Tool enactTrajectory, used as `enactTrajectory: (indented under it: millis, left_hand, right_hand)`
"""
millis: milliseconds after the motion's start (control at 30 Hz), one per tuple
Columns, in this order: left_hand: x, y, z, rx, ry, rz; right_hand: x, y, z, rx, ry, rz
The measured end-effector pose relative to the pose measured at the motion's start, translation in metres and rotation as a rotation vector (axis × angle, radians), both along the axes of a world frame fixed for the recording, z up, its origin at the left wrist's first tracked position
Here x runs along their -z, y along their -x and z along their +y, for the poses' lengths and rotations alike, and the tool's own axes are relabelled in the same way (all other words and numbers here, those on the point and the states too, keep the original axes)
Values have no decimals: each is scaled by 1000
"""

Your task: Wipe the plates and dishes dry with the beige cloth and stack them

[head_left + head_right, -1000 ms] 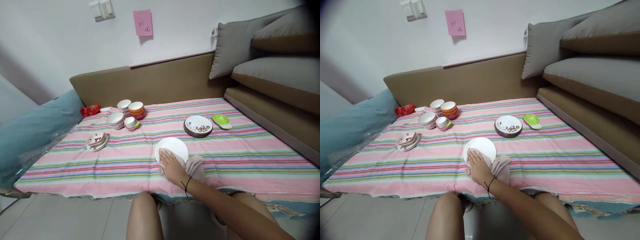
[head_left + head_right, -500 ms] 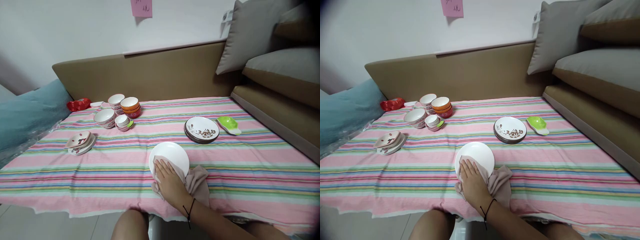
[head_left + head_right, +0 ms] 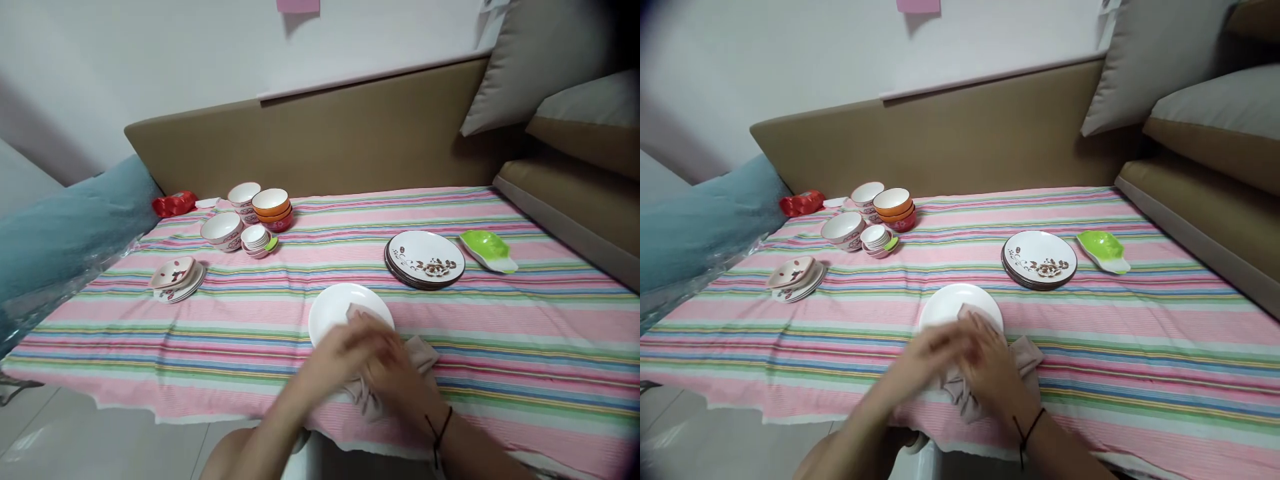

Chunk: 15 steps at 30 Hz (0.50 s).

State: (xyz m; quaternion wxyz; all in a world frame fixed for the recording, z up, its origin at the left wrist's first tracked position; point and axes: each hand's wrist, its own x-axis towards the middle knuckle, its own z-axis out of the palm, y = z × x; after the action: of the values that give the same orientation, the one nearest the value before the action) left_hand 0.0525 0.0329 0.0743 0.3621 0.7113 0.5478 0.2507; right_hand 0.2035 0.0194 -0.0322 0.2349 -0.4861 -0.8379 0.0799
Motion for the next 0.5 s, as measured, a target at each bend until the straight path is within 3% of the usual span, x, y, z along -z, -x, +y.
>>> enactTrajectory:
  millis: [67,133,233,300,400,500]
  left_hand:
    - [0,16,20,-140,-40,0]
    - [9,31,35,-434,-81,117]
    - [28,41,44,-367,100,277]
    - [36,39,45,-287,163,357]
    - [41,35,48,-272,158,398]
    - [39,36,52,-264,151,393]
  right_hand:
    - [5,-10,12,68,6,-21]
    - [4,-13,21,125,25,-61]
    - [-9,-5,23,87,48,-104]
    - [-21,2,19,-81,53,-113]
    - [-33,7,12,-364,80,-107]
    - [-34,4,14,-410,116,-74]
